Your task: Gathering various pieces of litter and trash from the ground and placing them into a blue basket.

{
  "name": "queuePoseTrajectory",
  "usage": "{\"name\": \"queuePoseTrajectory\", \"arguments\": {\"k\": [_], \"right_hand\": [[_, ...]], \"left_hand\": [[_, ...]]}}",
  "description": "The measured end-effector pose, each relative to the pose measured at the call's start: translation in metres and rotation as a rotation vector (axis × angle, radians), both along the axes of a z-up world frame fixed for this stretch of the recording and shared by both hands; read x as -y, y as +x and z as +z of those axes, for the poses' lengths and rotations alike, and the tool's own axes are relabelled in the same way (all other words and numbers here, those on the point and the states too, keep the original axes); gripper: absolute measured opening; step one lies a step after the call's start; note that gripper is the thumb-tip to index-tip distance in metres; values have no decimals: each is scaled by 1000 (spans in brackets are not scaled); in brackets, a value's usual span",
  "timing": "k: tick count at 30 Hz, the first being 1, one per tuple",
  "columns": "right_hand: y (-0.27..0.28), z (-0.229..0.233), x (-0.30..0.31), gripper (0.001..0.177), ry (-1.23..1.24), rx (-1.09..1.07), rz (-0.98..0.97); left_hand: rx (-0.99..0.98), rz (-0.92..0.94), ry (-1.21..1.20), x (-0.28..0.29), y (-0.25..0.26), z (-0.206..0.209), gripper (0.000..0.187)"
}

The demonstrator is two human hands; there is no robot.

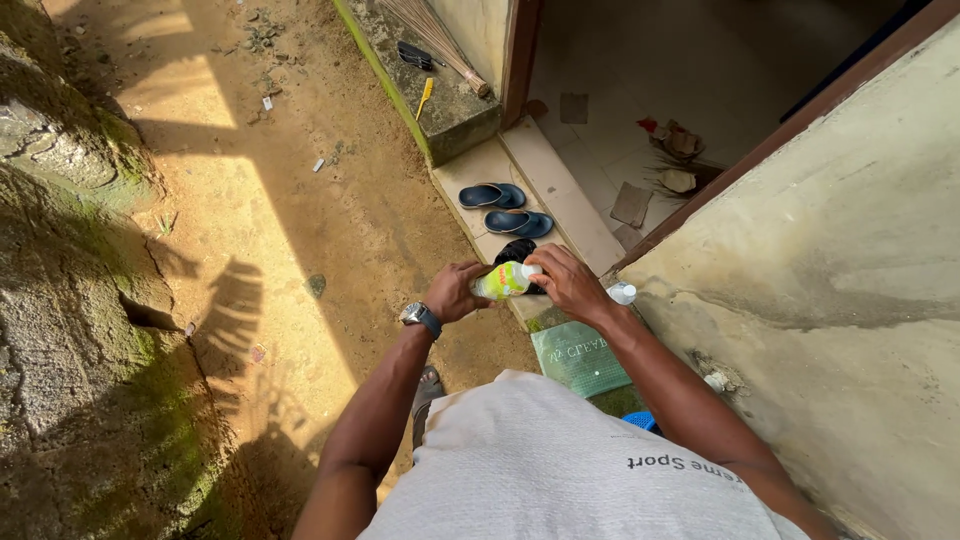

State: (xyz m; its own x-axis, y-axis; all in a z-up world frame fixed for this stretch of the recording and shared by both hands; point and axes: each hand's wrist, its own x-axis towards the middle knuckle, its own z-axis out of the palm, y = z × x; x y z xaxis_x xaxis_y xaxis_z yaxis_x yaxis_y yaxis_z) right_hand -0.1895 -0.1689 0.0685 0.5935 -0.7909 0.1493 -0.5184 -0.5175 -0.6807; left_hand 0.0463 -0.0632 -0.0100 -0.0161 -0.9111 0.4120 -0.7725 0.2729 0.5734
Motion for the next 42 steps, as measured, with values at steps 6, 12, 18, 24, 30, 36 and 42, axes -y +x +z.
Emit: {"name": "queuePoseTrajectory", "arguments": {"k": [6, 12, 18, 24, 30, 36, 42], "right_hand": [[20, 11, 9, 24, 3, 7, -14], [48, 20, 8, 24, 26, 3, -8], [63, 19, -3, 24, 67, -15, 18], [73, 17, -7, 23, 100, -23, 21], [81, 8, -11, 26, 55, -23, 131], [84, 25, -18, 40, 63, 2, 241], [81, 27, -19, 35, 27, -66, 117]], "left_hand": [[6, -18, 7, 11, 31, 6, 61], [2, -15, 35, 15, 51, 5, 63], [-17, 8, 79, 0, 63, -5, 64], [-27, 6, 116, -4, 74, -13, 66], [-53, 2, 146, -10, 87, -18, 71], [-90, -29, 201, -21, 89, -3, 70], [-86, 17, 196, -25, 81, -17, 72]]}}
